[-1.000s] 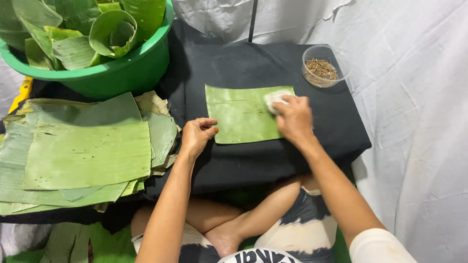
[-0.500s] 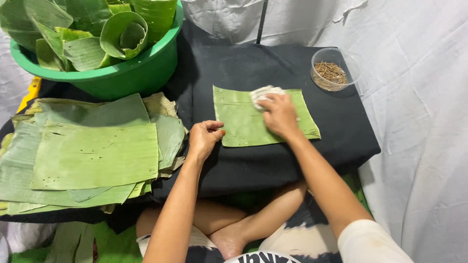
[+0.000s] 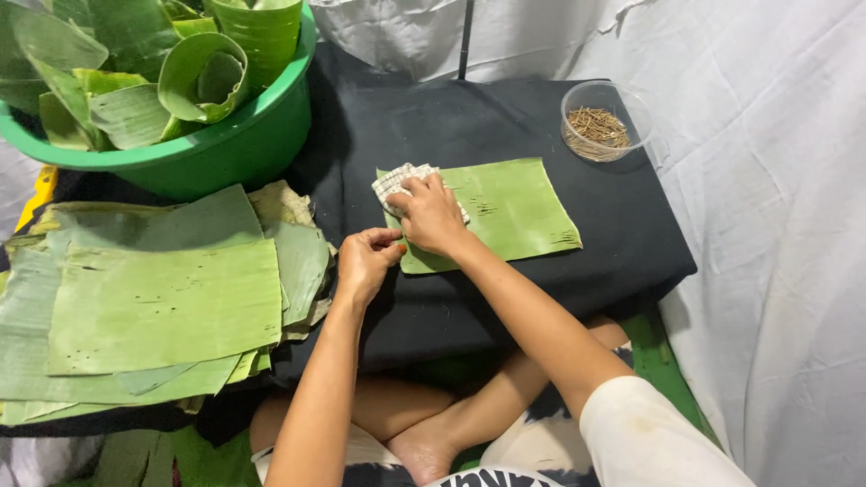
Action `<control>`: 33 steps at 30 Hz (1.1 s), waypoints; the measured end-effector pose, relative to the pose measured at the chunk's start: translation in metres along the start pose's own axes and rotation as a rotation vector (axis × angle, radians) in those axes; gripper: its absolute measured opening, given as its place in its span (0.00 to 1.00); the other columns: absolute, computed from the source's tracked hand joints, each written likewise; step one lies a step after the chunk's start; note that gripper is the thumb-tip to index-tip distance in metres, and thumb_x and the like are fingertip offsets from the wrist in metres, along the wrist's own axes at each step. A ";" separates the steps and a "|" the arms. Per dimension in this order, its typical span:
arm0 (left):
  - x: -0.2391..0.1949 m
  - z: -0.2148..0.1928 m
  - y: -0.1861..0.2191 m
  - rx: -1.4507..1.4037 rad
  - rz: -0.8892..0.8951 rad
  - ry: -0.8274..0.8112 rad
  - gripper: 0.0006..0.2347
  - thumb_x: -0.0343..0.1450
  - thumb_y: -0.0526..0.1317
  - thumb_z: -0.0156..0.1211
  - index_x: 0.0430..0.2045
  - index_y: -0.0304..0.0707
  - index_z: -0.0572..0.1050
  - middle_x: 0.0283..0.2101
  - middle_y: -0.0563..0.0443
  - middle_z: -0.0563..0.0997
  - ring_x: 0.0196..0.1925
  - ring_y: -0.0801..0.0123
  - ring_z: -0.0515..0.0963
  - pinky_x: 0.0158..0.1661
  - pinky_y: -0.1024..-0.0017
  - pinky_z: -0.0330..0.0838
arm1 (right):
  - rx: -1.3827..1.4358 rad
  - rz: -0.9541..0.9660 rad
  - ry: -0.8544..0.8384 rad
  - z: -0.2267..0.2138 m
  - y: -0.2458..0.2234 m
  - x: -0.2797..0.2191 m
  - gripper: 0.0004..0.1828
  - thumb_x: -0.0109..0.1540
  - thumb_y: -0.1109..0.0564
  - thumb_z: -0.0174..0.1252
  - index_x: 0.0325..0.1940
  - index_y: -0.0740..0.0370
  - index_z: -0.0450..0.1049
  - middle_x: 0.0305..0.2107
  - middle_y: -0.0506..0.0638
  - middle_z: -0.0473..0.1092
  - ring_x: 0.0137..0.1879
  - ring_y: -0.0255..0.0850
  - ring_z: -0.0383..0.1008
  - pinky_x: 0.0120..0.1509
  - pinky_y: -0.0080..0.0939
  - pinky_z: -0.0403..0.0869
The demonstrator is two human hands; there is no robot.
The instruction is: Cleaning banana leaves with a cloth, folding them into cones, and placing them in a bucket.
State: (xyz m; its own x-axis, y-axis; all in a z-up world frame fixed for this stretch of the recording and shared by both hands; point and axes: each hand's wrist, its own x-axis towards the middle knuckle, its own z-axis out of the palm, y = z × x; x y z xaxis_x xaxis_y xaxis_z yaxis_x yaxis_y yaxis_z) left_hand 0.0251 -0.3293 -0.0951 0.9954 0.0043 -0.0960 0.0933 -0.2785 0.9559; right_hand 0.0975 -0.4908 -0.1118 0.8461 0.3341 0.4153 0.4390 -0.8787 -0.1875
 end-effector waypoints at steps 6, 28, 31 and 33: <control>-0.001 0.000 -0.001 0.009 -0.004 0.015 0.16 0.60 0.30 0.67 0.43 0.31 0.83 0.30 0.47 0.83 0.28 0.69 0.85 0.32 0.74 0.78 | -0.021 0.118 0.018 -0.039 0.071 -0.037 0.24 0.55 0.59 0.58 0.52 0.38 0.80 0.54 0.51 0.71 0.60 0.58 0.68 0.57 0.60 0.75; 0.007 0.002 -0.011 0.019 0.022 0.043 0.15 0.58 0.30 0.68 0.39 0.34 0.84 0.28 0.51 0.83 0.25 0.72 0.84 0.31 0.76 0.77 | -0.110 0.039 0.203 -0.089 0.082 -0.130 0.24 0.53 0.56 0.58 0.53 0.40 0.81 0.51 0.55 0.74 0.56 0.56 0.71 0.59 0.53 0.72; 0.007 0.004 -0.012 0.028 0.014 0.044 0.15 0.58 0.31 0.68 0.39 0.36 0.84 0.27 0.52 0.83 0.24 0.73 0.83 0.30 0.76 0.77 | -0.221 0.272 0.155 -0.091 0.099 -0.136 0.23 0.55 0.50 0.56 0.54 0.36 0.80 0.54 0.48 0.72 0.59 0.53 0.68 0.54 0.56 0.74; 0.005 0.003 -0.011 0.035 0.010 0.051 0.15 0.58 0.31 0.68 0.38 0.37 0.85 0.27 0.53 0.83 0.24 0.73 0.84 0.31 0.77 0.77 | -0.233 0.257 0.162 -0.078 0.087 -0.124 0.23 0.53 0.53 0.58 0.52 0.40 0.82 0.52 0.51 0.74 0.57 0.54 0.70 0.52 0.57 0.75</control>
State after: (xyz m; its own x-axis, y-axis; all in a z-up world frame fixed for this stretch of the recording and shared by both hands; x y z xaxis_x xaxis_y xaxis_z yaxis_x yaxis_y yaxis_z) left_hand 0.0293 -0.3293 -0.1068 0.9962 0.0502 -0.0708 0.0830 -0.3121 0.9464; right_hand 0.0071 -0.6357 -0.1107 0.8527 0.0512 0.5199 0.1228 -0.9869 -0.1043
